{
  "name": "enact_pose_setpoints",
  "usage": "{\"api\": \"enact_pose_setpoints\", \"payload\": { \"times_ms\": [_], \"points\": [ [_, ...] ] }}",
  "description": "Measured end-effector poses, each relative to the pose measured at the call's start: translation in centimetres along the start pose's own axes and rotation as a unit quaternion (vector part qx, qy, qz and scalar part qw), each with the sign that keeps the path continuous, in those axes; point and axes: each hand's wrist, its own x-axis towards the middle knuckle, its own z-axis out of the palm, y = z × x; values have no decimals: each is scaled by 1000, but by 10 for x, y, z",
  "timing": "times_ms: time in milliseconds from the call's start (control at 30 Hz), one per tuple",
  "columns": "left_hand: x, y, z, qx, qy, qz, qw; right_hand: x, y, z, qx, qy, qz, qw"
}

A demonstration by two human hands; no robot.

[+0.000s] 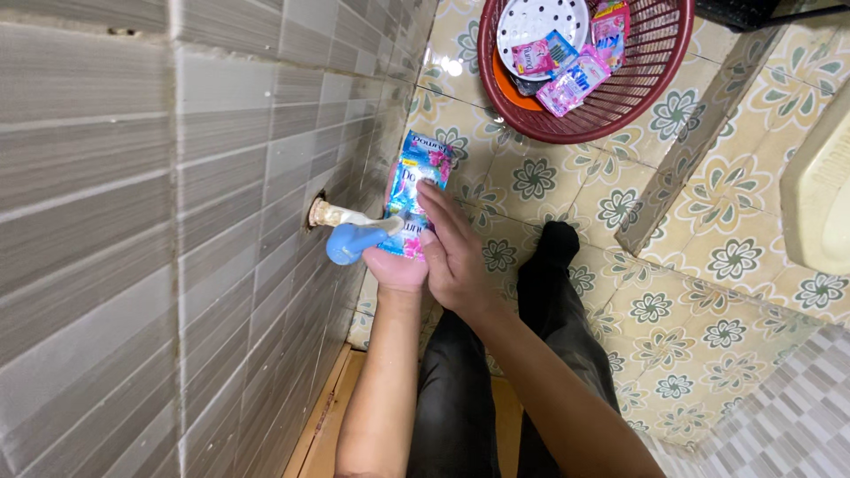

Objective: The person rinses a laundry detergent sachet under a tap, wipes the sachet and their hands with a cloth, and then handles several sachets in a basket.

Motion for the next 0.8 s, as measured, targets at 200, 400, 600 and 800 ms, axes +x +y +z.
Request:
{"api": "enact_pose_setpoints", "payload": {
  "times_ms": [200,400,600,800],
  "points": [
    [15,-4,9,148,-36,-28,988,-3,43,27,-250,-114,-4,962],
    [8,-10,10,-33,-52,-28,998,58,89,48,-319,-129,106,933],
    [37,-9,3,105,17,11,994,30,69,54,-233,-82,46,968],
    [28,-3,-5,124,47,-38,991,-3,56,48,-273,-149,26,950]
  ]
}}
